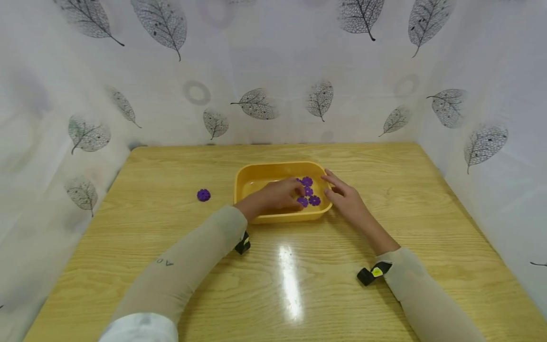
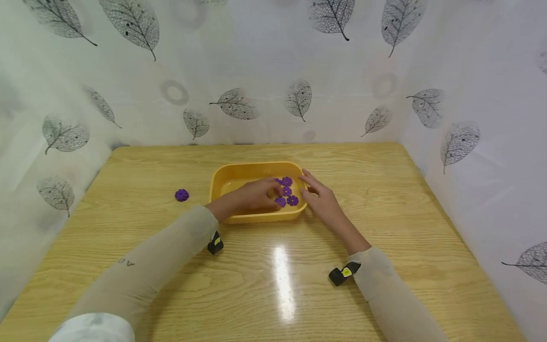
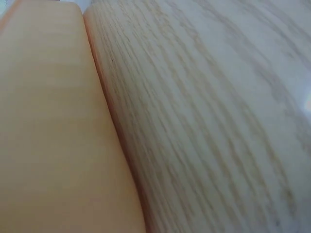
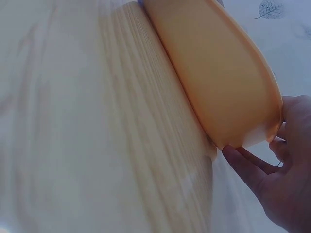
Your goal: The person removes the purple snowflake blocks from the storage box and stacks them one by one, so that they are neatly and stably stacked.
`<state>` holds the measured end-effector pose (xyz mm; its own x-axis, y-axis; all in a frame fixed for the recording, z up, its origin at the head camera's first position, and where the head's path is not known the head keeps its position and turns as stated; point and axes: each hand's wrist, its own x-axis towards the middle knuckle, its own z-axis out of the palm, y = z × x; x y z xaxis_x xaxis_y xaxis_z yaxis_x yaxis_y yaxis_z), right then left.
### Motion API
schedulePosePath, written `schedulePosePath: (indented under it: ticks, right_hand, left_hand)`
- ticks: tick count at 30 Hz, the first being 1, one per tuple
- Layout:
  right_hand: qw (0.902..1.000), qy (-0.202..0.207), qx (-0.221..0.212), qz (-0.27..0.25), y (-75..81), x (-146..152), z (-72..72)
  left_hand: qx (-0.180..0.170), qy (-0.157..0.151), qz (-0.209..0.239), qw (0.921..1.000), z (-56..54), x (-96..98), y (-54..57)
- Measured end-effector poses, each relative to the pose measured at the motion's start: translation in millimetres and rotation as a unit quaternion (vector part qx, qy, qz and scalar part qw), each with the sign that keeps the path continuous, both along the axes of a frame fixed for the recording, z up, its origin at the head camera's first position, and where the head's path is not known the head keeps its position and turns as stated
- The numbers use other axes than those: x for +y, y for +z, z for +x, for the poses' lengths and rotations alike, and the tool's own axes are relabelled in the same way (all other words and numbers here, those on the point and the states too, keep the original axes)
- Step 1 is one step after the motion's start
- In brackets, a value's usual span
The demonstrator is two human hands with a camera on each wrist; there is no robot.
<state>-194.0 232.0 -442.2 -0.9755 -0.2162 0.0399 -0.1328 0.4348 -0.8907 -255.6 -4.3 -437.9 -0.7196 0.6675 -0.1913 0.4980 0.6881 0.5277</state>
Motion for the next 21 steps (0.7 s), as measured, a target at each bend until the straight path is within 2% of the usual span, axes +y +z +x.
schedulePosePath:
  ticks: [13, 21]
  right_hand:
    - [1.0, 0.0, 0.005, 0.004, -1.6, 1.1, -0.3]
    - [1.0, -0.001, -0.002, -0.001, -0.9, 0.1, 0.4]
  left_hand:
    - [0.006, -0.007, 0.014, 0.9999, 3.8, -2.4, 8.1]
    - [0.007, -0.009, 0.008, 0.9999, 1.3, -3.1, 7.4]
